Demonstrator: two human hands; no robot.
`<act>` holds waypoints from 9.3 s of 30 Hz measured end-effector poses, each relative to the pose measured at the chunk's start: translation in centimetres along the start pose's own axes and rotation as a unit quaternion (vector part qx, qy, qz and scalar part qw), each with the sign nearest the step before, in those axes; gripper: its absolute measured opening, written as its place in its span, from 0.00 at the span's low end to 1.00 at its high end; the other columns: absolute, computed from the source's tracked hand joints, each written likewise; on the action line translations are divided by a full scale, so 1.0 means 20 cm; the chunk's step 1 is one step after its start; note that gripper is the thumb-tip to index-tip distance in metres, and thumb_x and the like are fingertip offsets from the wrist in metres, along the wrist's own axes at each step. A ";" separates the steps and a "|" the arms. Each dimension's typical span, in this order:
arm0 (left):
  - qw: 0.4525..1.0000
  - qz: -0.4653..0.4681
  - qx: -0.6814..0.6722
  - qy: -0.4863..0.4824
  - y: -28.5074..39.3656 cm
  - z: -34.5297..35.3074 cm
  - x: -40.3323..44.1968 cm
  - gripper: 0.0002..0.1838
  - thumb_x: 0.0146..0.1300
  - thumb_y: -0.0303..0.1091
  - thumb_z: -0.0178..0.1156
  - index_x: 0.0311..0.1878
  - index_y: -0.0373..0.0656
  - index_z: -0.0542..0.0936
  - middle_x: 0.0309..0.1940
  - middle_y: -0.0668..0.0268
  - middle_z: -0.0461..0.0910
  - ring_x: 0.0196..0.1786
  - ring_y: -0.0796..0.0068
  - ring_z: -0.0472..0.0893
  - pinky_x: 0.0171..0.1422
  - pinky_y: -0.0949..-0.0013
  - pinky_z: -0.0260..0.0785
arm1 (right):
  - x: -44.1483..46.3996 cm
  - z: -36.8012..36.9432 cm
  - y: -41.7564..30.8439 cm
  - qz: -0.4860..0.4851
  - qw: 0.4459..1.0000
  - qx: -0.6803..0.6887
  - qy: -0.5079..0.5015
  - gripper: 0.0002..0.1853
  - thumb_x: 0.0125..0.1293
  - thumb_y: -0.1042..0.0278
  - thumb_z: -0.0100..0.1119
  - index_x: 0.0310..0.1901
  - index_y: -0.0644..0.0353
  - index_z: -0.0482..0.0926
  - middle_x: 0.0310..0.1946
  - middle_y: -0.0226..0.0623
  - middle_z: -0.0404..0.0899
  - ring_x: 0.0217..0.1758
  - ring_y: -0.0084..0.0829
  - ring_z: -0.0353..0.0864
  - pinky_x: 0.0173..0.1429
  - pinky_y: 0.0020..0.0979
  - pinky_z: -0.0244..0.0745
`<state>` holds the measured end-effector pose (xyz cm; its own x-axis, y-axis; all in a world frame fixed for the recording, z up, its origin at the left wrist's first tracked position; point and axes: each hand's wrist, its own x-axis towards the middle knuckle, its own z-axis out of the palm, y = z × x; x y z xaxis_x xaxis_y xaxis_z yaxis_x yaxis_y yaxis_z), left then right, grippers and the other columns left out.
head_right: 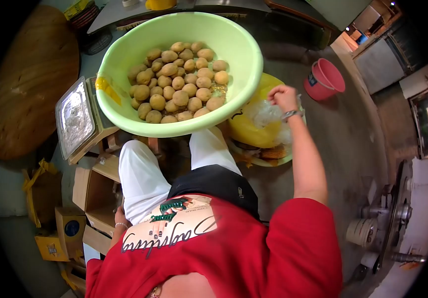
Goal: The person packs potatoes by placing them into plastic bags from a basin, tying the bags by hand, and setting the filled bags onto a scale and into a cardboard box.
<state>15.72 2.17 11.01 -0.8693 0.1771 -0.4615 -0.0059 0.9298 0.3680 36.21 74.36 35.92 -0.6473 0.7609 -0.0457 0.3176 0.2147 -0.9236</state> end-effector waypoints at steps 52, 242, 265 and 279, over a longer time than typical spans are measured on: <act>0.801 0.496 -0.330 -0.056 2.17 -0.74 -0.55 0.37 0.49 0.36 0.67 0.60 0.32 0.63 0.52 0.54 0.73 0.54 0.67 0.73 0.59 0.67 0.62 | -0.25 0.47 -0.83 -0.099 0.974 0.186 -0.085 0.10 0.65 0.67 0.51 0.40 0.64 0.79 0.21 0.26 0.76 0.16 0.15 0.70 0.16 0.19 0.63; 0.871 0.339 -0.339 -0.108 2.44 -0.75 0.42 0.12 0.59 0.37 0.55 0.30 0.36 0.77 0.19 0.68 0.76 0.24 0.81 0.74 0.29 0.74 0.68 | 0.36 1.17 -0.57 0.084 0.890 0.359 -0.266 0.15 0.51 0.83 0.59 0.42 0.64 0.72 0.33 0.39 0.76 0.27 0.28 0.78 0.33 0.30 0.79; 0.872 0.488 -0.017 -0.033 2.40 -0.65 0.39 0.14 0.54 0.41 0.59 0.41 0.45 0.76 0.30 0.57 0.78 0.36 0.59 0.77 0.43 0.62 0.69 | 0.18 1.35 -0.62 -0.095 0.931 0.233 -0.266 0.07 0.53 0.85 0.54 0.33 0.65 0.79 0.23 0.31 0.78 0.20 0.18 0.74 0.24 0.19 0.70; 0.858 0.479 -0.183 0.028 2.42 -0.73 0.28 0.21 0.52 0.33 0.60 0.51 0.45 0.74 0.34 0.56 0.80 0.40 0.59 0.79 0.48 0.63 0.69 | 0.18 1.34 -0.63 -0.150 0.915 0.218 -0.304 0.30 0.44 0.89 0.44 0.55 0.67 0.67 0.47 0.38 0.73 0.30 0.22 0.79 0.32 0.22 0.76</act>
<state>3.32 43.43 37.94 -0.5852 0.7776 0.2298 0.5781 0.2014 0.7907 11.20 57.99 37.23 -0.9679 0.1977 0.1550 -0.1596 -0.0075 -0.9871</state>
